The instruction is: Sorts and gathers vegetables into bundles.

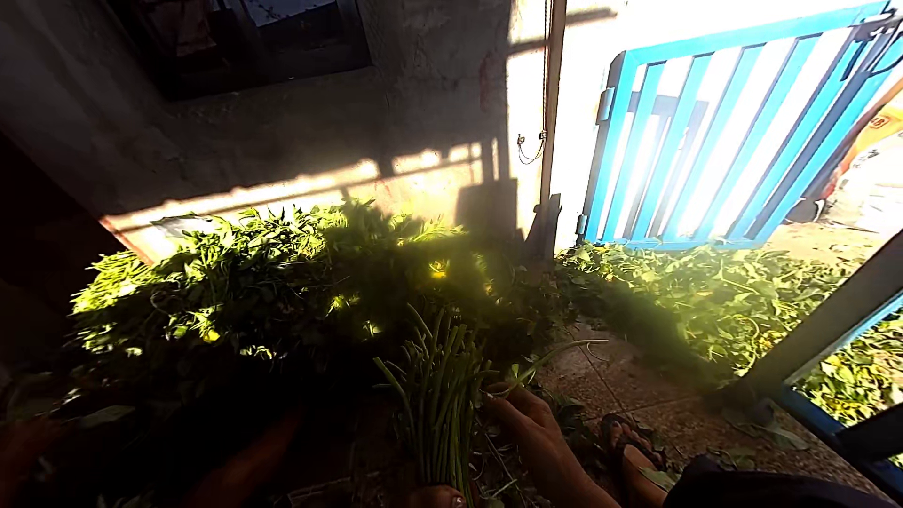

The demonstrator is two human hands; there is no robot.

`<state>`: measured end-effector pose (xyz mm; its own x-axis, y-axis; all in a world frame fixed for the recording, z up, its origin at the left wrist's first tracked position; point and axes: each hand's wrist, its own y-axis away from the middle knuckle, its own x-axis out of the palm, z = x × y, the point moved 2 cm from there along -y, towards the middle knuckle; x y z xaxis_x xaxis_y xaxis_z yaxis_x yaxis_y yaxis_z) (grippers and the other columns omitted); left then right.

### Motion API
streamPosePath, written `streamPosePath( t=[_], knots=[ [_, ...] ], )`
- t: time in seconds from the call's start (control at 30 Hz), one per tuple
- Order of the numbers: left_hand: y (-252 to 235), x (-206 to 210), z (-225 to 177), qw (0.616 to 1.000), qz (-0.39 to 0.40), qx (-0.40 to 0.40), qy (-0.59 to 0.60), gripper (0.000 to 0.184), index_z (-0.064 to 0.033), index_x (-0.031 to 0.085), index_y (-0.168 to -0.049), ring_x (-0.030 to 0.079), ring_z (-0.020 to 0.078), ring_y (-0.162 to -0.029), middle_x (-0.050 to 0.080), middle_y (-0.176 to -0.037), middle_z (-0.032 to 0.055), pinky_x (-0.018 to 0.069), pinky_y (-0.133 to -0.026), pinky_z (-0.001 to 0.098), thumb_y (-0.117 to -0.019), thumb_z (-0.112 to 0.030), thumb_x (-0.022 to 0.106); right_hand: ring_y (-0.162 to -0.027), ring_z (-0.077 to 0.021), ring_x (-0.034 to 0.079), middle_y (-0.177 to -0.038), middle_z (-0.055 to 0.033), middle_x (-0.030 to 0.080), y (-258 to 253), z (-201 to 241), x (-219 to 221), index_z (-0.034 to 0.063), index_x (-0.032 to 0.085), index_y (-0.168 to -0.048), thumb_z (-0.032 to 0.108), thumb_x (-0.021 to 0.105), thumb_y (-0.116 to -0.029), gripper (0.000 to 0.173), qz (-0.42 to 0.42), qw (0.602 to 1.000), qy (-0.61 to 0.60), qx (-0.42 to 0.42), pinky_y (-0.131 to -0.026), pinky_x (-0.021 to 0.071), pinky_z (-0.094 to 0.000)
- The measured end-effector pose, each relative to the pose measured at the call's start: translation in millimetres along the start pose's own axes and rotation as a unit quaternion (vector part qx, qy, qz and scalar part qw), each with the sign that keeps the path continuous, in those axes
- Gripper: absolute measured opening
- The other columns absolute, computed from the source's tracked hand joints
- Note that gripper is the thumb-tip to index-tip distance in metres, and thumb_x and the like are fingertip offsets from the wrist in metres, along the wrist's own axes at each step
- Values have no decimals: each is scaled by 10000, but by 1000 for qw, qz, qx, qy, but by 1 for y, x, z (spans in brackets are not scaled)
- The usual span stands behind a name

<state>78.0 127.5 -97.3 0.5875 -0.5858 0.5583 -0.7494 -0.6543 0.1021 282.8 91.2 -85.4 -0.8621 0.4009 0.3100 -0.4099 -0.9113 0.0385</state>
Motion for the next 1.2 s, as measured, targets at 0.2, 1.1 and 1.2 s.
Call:
streamPosePath(
  t=[0.2, 1.1, 1.2],
  knots=[
    [0, -12, 7, 999, 52, 5, 15, 722, 41, 464, -1453, 705, 283, -797, 702, -930, 186, 604, -782, 476, -815, -107, 767, -558, -95, 521, -711, -50, 617, 7, -3, -4, -6, 686, -1058, 108, 650, -981, 142, 21, 998, -58, 11, -516, 441, -242],
    [1, 4, -1, 992, -53, 33, -112, 505, 5, 603, -1129, 741, 244, -814, 746, -913, 143, 627, -783, 426, -681, 8, 835, -737, -176, 691, -804, -103, 711, 20, -14, 11, -12, 697, -947, 36, 710, -888, 78, 27, 999, -40, 26, -715, 598, -341],
    [-2, 1, -1, 992, -52, 32, -113, 480, 29, 609, -1112, 741, 265, -811, 743, -911, 171, 626, -781, 433, -691, -4, 836, -699, -143, 652, -755, -72, 687, 18, -1, 0, 14, 714, -886, 54, 702, -865, 47, -28, 999, -32, 4, -675, 556, -303]
  ],
)
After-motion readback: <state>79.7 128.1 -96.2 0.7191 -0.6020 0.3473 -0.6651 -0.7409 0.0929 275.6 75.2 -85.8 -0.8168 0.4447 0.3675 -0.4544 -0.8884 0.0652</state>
